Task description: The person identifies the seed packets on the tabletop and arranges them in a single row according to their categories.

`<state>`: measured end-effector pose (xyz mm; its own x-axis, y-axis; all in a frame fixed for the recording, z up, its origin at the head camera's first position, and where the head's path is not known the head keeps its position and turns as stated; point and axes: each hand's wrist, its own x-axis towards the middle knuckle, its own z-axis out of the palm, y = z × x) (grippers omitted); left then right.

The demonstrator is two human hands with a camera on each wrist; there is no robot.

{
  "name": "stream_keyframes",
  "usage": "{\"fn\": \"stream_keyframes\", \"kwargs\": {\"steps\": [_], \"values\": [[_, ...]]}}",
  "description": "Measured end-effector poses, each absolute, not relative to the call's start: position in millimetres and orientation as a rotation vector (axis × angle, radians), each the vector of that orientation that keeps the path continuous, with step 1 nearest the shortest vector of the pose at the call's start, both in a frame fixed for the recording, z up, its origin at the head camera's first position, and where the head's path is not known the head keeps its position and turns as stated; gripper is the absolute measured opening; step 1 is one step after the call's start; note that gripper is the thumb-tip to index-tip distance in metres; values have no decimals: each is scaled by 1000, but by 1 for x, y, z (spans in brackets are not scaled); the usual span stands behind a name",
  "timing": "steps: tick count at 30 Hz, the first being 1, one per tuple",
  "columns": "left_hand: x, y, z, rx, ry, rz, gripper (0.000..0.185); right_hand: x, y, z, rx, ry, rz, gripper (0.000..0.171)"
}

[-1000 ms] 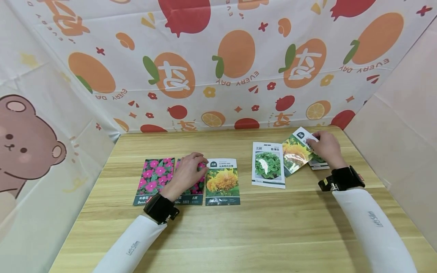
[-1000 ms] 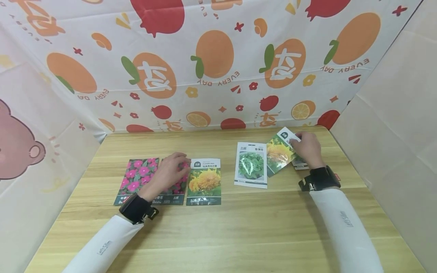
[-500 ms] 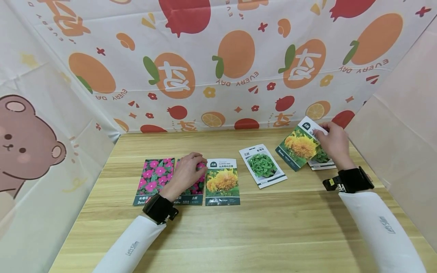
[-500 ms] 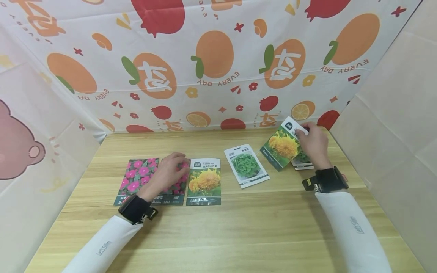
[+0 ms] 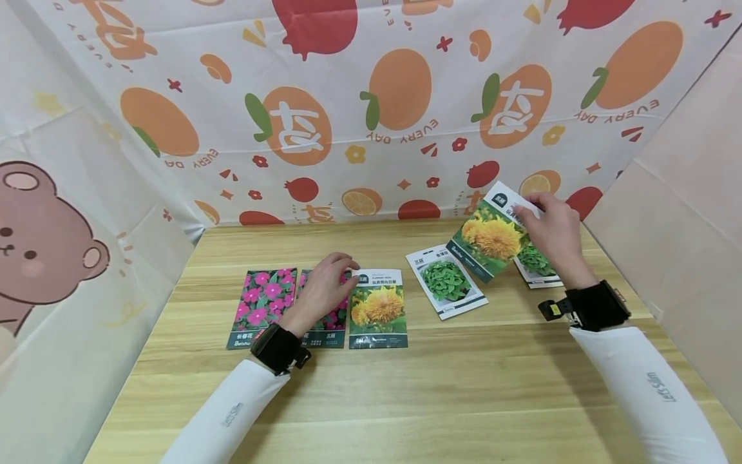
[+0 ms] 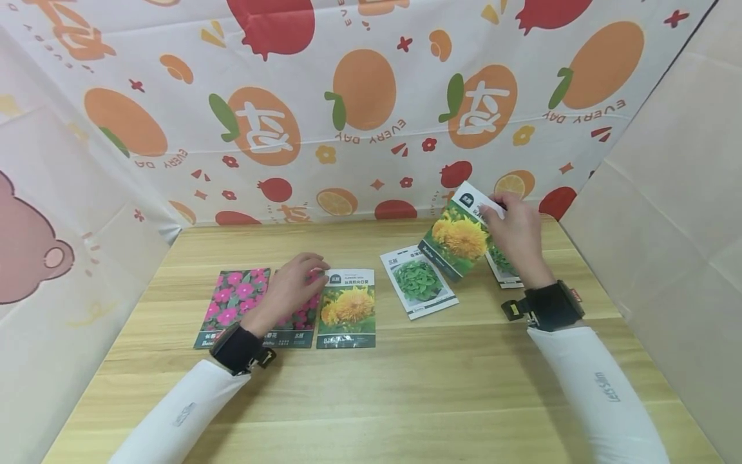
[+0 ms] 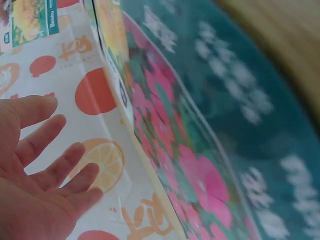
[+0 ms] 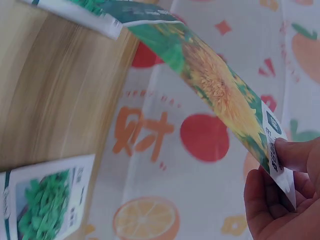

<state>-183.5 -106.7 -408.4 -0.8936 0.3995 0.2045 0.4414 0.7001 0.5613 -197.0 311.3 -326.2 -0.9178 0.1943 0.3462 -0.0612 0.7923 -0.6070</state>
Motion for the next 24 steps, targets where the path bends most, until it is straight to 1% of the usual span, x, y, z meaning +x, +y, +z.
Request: {"fn": "stream_keyframes", "kwargs": {"steps": [8,16,24], "values": [[-193,-80,-398,-679,-2798,-1154,30,-194,278,-327,63,-2567,953,35],[-199,-55,-391,-667,-2650,-1590,34,-192,242,-335,168,-2630,1070,35],[-199,-44,-385,-606,-2665,-1736,30,-196,221,-340,256,-2633,1178,31]]}}
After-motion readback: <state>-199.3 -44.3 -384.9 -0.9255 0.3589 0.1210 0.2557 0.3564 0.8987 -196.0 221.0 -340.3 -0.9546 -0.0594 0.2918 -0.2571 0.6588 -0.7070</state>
